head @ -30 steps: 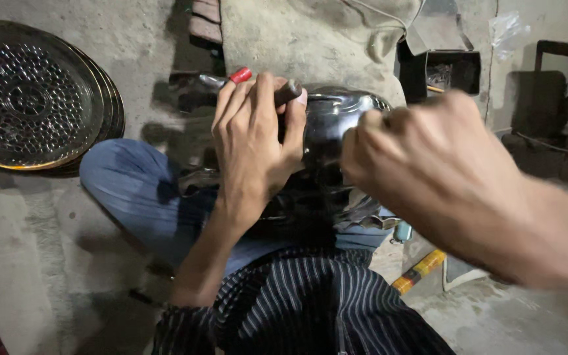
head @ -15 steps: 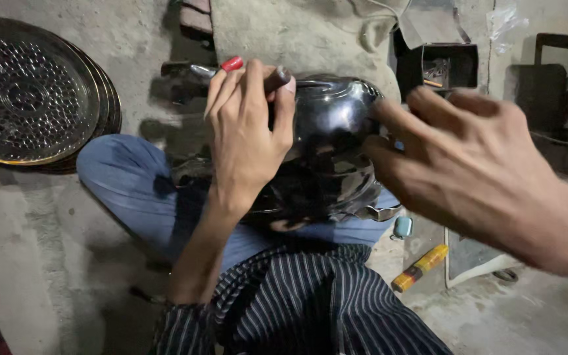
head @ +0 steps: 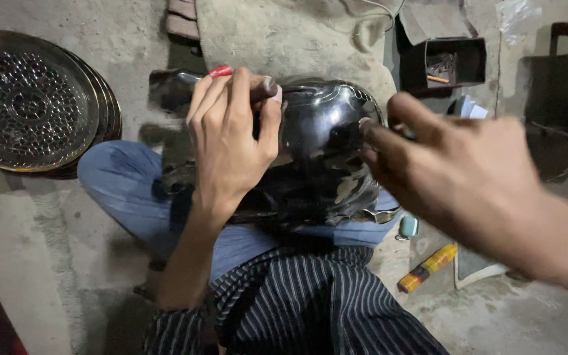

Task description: The person sits cross-legged on the floor and uses a small metal tool to polish and refine the surface of a shiny metal elephant statue. They rotate the statue to access different areas, including the back, sides, and legs, while applying the tool to smooth or clean the surface.

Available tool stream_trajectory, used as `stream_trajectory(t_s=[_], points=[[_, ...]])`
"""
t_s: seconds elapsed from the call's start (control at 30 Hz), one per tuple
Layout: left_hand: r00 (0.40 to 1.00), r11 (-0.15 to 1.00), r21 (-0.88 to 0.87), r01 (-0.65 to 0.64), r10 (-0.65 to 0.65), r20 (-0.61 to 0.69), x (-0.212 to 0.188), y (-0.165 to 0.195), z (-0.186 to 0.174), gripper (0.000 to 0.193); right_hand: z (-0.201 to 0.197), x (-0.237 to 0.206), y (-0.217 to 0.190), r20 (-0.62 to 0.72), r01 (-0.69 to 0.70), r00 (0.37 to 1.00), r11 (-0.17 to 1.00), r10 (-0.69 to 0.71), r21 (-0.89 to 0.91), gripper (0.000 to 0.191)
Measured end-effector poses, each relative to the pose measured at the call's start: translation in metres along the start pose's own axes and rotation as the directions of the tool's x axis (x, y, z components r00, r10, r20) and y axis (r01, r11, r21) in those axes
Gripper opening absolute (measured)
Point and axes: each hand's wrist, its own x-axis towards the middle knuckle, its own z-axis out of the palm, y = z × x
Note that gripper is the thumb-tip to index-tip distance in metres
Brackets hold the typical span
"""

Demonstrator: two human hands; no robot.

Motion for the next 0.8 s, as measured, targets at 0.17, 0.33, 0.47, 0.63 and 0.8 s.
stream_trajectory(t_s=[0.17, 0.33, 0.47, 0.63, 0.8], points=[[0.998, 0.999, 0.028, -0.033, 0.031, 0.047, 0.004, -0.001, 0.0, 0.015, -0.004, 0.03, 0.038, 0.511, 0.014, 0.858, 0.994, 0.044, -0.108, 0.055], [0.998, 0.999, 0.034, -0.034, 0.032, 0.059, 0.009, -0.001, 0.004, 0.018, -0.025, 0.06, 0.047, 0.535, 0.013, 0.844, 0.997, 0.028, -0.071, 0.054], [0.998, 0.999, 0.033, -0.034, 0.032, 0.06, 0.011, -0.002, 0.008, 0.018, -0.036, 0.078, 0.049, 0.515, 0.112, 0.857, 0.964, 0.029, -0.24, 0.058], [0.998, 0.999, 0.048, -0.022, 0.019, 0.061, 0.011, -0.002, 0.01, 0.019, -0.032, 0.1, 0.052, 0.409, 0.317, 0.894, 0.903, -0.182, -0.291, 0.058], [0.998, 0.999, 0.034, -0.002, 0.0, 0.062, 0.011, -0.002, 0.011, 0.023, -0.033, 0.111, 0.051, 0.363, 0.509, 0.854, 0.743, -0.373, -0.434, 0.036]])
